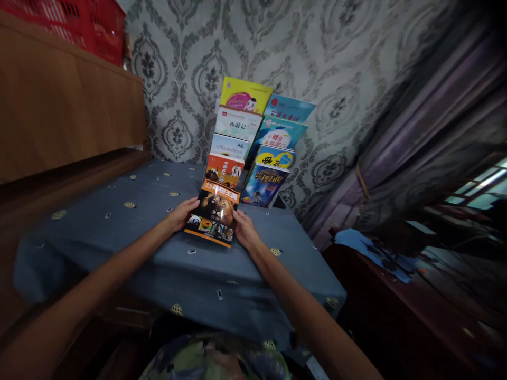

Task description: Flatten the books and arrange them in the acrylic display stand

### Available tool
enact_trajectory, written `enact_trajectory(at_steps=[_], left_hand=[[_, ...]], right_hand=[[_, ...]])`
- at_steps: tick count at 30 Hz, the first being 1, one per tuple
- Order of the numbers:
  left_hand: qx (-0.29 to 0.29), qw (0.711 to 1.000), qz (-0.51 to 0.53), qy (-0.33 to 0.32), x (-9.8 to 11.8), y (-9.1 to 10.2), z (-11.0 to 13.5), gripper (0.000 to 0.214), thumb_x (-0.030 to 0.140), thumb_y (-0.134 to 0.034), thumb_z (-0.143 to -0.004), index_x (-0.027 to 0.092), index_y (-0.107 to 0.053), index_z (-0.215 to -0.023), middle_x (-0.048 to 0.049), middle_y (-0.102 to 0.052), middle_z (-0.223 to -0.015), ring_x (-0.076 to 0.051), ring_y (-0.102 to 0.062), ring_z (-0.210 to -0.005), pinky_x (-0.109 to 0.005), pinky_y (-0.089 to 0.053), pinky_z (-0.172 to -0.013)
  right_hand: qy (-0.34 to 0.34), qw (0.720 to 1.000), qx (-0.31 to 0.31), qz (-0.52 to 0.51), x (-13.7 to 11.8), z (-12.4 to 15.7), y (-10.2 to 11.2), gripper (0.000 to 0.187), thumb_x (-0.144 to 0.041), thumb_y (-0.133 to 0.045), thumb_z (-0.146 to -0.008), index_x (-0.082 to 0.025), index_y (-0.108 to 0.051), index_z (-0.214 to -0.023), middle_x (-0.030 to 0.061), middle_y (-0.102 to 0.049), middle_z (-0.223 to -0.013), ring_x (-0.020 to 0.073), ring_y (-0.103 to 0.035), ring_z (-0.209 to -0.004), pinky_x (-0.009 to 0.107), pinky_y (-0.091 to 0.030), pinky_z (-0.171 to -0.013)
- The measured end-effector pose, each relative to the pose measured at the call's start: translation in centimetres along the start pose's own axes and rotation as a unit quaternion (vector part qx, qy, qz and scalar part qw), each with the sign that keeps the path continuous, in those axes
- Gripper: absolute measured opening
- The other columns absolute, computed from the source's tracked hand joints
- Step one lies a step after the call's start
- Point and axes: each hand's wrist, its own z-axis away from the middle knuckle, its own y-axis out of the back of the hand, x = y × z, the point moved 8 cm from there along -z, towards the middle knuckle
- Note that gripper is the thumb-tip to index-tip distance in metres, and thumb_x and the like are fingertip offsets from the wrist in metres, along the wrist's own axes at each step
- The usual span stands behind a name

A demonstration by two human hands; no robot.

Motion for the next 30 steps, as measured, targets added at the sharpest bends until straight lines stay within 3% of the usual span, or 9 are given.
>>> enact_trajectory(at_steps=[6, 10, 15, 17, 21, 23, 25, 27, 30], left_hand=[[0.030, 0.996, -0.060, 0.054, 0.3, 3.2, -1.6, 0.032, 0.028, -0.082, -0.075, 0.017, -0.077, -0.105, -0.0075, -0.080, -0.094, -0.021, -0.073, -0.072, -0.029, -0.057, -0.067], [-0.003, 0.987, -0.139, 0.087, 2.0, 4.0, -3.4, 0.026, 0.020, -0.080, -0.075, 0.017, -0.079, -0.101, -0.0087, -0.080, -0.095, -0.023, -0.074, -0.082, -0.028, -0.057, -0.074], [0.022, 0.960, -0.240, 0.142, 2.9, 5.4, -7.1, 0.027, 0.012, -0.072, -0.076, 0.018, -0.078, -0.101, -0.0072, -0.080, -0.087, -0.025, -0.074, -0.080, -0.029, -0.057, -0.070], [-0.014, 0.947, -0.304, 0.106, 3.1, 4.7, -8.6, 0.020, 0.013, -0.069, -0.078, 0.019, -0.078, -0.094, -0.0048, -0.079, -0.081, -0.023, -0.073, -0.077, -0.027, -0.055, -0.070], [-0.096, 0.894, -0.438, 0.008, 2.4, 2.7, -10.2, 0.011, 0.012, -0.072, -0.074, 0.021, -0.074, -0.067, -0.0002, -0.071, -0.064, -0.020, -0.065, -0.067, -0.021, -0.047, -0.070], [-0.089, 0.887, -0.452, -0.023, 2.0, 2.4, -10.4, 0.016, 0.013, -0.072, -0.074, 0.022, -0.070, -0.061, 0.0001, -0.066, -0.059, -0.020, -0.063, -0.070, -0.020, -0.044, -0.073], [-0.076, 0.882, -0.462, -0.053, 1.9, 2.1, -10.4, 0.016, 0.014, -0.072, -0.075, 0.023, -0.070, -0.063, -0.0006, -0.064, -0.061, -0.022, -0.063, -0.079, -0.021, -0.042, -0.079], [-0.065, 0.876, -0.472, -0.077, 1.8, 1.8, -10.1, 0.011, 0.015, -0.072, -0.075, 0.024, -0.071, -0.069, -0.0025, -0.065, -0.070, -0.025, -0.062, -0.091, -0.024, -0.041, -0.087], [-0.054, 0.859, -0.497, -0.112, 1.7, 0.7, -9.1, 0.010, 0.016, -0.073, -0.073, 0.024, -0.072, -0.079, -0.0068, -0.069, -0.093, -0.029, -0.056, -0.112, -0.032, -0.034, -0.103]], right_hand=[[-0.015, 0.999, -0.029, 0.024, -0.2, 0.4, -0.2, 0.036, -0.044, -0.087, -0.065, -0.023, -0.070, -0.090, 0.0000, -0.074, -0.077, 0.0141, -0.066, -0.062, 0.027, -0.055, -0.060], [-0.008, 0.999, -0.026, 0.045, 0.0, 0.2, 0.0, 0.035, -0.041, -0.087, -0.064, -0.023, -0.069, -0.088, 0.0001, -0.073, -0.080, 0.0125, -0.061, -0.058, 0.024, -0.050, -0.052], [0.020, 0.995, -0.002, 0.100, 0.0, 0.1, 0.7, 0.042, -0.039, -0.083, -0.064, -0.023, -0.067, -0.100, -0.0044, -0.066, -0.069, 0.0134, -0.060, -0.059, 0.025, -0.049, -0.055], [0.035, 0.990, 0.008, 0.136, -0.2, 0.1, 1.0, 0.040, -0.038, -0.081, -0.066, -0.023, -0.067, -0.101, -0.0052, -0.064, -0.066, 0.0138, -0.060, -0.060, 0.026, -0.049, -0.060], [0.053, 0.976, 0.025, 0.209, -0.8, 0.8, 1.2, 0.025, -0.033, -0.076, -0.072, -0.022, -0.071, -0.094, -0.0019, -0.068, -0.072, 0.0157, -0.061, -0.066, 0.028, -0.049, -0.066], [0.075, 0.954, 0.032, 0.288, -1.3, 1.4, 1.0, 0.022, -0.031, -0.071, -0.077, -0.022, -0.073, -0.097, -0.0006, -0.069, -0.077, 0.0169, -0.061, -0.070, 0.030, -0.049, -0.069], [0.112, 0.905, 0.036, 0.409, -2.0, 2.0, 0.6, 0.022, -0.030, -0.065, -0.082, -0.023, -0.073, -0.101, 0.0012, -0.069, -0.083, 0.0180, -0.061, -0.074, 0.032, -0.050, -0.072], [0.147, 0.842, 0.033, 0.519, -2.5, 2.5, -0.1, 0.020, -0.028, -0.061, -0.085, -0.023, -0.073, -0.100, 0.0040, -0.068, -0.090, 0.0201, -0.063, -0.082, 0.034, -0.051, -0.078], [0.167, 0.786, 0.008, 0.596, -2.6, 2.5, -0.9, 0.020, -0.024, -0.059, -0.086, -0.022, -0.072, -0.101, 0.0085, -0.068, -0.105, 0.0243, -0.062, -0.099, 0.040, -0.049, -0.091]])
